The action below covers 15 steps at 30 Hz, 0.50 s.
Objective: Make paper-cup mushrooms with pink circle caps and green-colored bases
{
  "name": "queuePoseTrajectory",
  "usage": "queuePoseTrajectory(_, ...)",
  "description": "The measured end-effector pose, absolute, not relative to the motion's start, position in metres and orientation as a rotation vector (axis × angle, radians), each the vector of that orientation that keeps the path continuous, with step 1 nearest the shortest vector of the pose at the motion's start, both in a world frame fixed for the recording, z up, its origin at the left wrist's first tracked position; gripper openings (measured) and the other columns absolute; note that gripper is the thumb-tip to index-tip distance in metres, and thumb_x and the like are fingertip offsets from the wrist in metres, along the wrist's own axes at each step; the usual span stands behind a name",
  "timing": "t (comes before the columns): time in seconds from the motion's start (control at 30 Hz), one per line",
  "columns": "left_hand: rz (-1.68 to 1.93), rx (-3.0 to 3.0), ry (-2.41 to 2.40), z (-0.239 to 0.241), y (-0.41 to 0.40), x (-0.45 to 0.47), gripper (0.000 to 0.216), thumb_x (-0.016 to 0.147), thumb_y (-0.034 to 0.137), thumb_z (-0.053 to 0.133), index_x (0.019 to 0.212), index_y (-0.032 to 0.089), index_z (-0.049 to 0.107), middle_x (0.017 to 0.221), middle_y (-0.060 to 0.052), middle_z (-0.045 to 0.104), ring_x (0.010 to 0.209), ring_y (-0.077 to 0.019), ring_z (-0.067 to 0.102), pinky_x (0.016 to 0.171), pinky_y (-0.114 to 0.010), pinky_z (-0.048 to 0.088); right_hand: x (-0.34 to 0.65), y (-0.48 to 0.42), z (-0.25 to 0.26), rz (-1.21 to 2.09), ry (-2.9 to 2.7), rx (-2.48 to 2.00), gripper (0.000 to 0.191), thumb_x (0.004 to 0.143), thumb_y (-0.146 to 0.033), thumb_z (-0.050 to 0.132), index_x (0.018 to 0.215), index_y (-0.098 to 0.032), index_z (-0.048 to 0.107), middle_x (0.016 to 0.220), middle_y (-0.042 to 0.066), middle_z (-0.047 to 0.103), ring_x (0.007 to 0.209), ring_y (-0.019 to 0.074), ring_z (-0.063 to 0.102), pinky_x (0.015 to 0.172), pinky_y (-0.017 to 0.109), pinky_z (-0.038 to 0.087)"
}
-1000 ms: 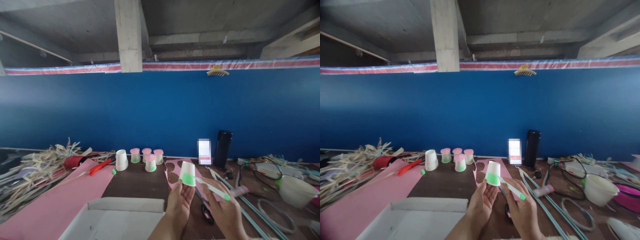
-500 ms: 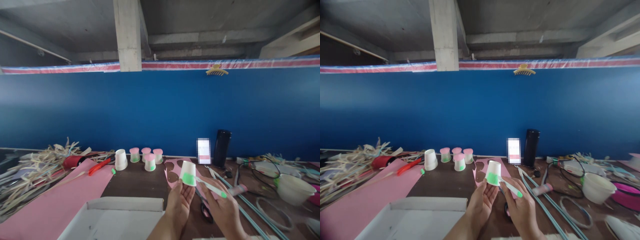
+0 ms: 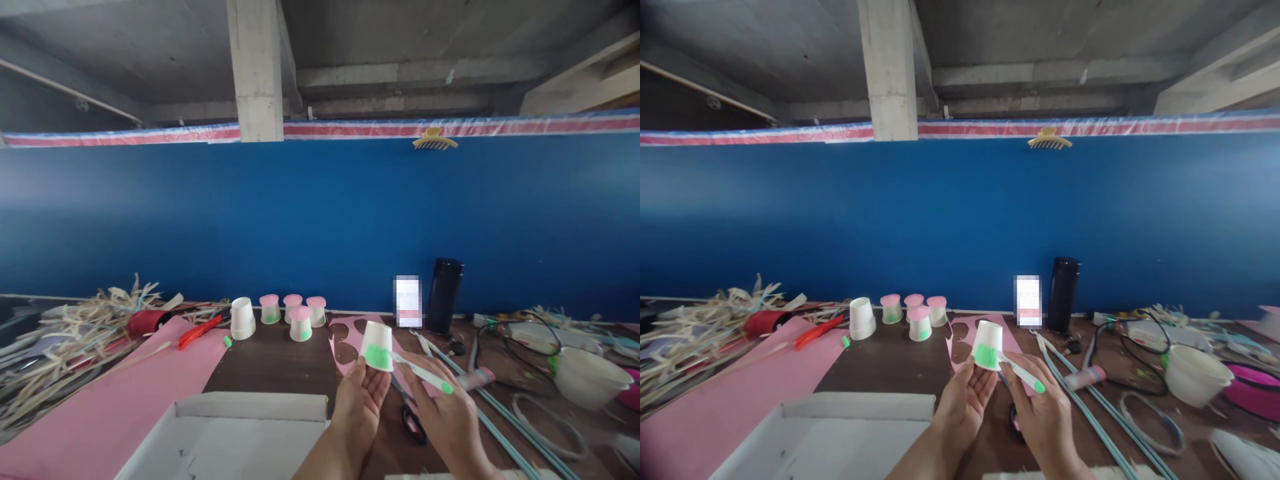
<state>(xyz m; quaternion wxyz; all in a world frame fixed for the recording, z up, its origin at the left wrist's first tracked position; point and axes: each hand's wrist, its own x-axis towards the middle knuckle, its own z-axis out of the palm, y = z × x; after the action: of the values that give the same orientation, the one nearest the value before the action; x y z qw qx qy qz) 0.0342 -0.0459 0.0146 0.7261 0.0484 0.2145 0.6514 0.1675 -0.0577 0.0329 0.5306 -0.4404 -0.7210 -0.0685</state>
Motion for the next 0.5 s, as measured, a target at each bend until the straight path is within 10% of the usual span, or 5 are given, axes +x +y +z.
queuePoseTrajectory(0.5, 1.424, 0.152, 0.465, 0.0105, -0.0449, 0.0364, 0.022, 0.079, 0.022, 0.064, 0.096, 0.008, 0.060, 0.097, -0.017, 0.068, 0.090, -0.0226, 0.067, 0.085, -0.034, 0.054, 0.1671, -0.0565, 0.0289, -0.190, -1.724, -1.039, 0.022, 0.085, -0.032, 0.056, 0.104, -0.025, 0.064, 0.103, 0.003, 0.067, 0.101, 0.0215, 0.060, 0.087, 0.036, 0.049)
